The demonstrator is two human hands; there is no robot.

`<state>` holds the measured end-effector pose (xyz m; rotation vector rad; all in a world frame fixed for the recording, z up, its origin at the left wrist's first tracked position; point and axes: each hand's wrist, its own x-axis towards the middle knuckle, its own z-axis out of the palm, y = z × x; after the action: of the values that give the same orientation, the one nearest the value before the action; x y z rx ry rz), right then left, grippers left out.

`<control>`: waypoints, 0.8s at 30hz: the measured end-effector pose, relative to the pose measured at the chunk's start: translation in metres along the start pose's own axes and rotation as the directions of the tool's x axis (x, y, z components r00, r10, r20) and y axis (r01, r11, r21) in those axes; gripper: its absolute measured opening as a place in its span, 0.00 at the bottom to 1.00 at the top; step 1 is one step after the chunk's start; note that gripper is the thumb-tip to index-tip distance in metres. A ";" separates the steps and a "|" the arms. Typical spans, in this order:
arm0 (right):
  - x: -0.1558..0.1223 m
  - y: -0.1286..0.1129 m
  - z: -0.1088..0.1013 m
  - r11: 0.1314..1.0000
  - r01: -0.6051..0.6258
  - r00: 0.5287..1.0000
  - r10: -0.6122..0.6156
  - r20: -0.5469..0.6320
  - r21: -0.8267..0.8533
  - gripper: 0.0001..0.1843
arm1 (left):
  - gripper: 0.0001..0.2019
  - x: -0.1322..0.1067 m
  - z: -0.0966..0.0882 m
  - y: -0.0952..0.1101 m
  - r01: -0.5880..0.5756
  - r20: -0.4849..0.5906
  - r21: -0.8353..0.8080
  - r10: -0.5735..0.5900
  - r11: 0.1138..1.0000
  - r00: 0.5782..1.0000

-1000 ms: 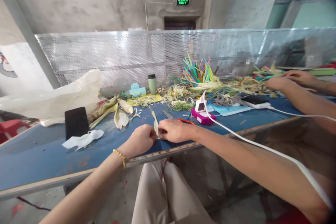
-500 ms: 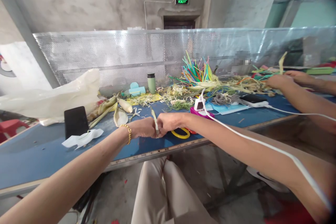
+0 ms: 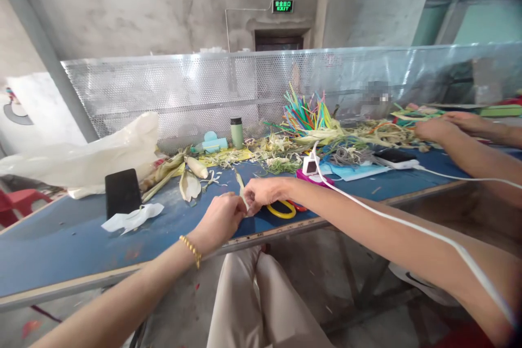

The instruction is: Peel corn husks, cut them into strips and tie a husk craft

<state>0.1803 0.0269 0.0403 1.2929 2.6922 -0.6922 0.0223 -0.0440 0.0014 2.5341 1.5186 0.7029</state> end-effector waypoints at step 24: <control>-0.045 -0.015 0.043 0.578 0.196 0.813 -0.547 -0.198 -0.792 0.12 | 0.13 -0.014 -0.009 0.011 -0.145 0.032 0.242 0.141 0.959 0.989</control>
<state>0.1921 -0.0323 0.0186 0.6655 3.0420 0.7858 0.0218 -0.0627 0.0079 2.8463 1.5141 0.5409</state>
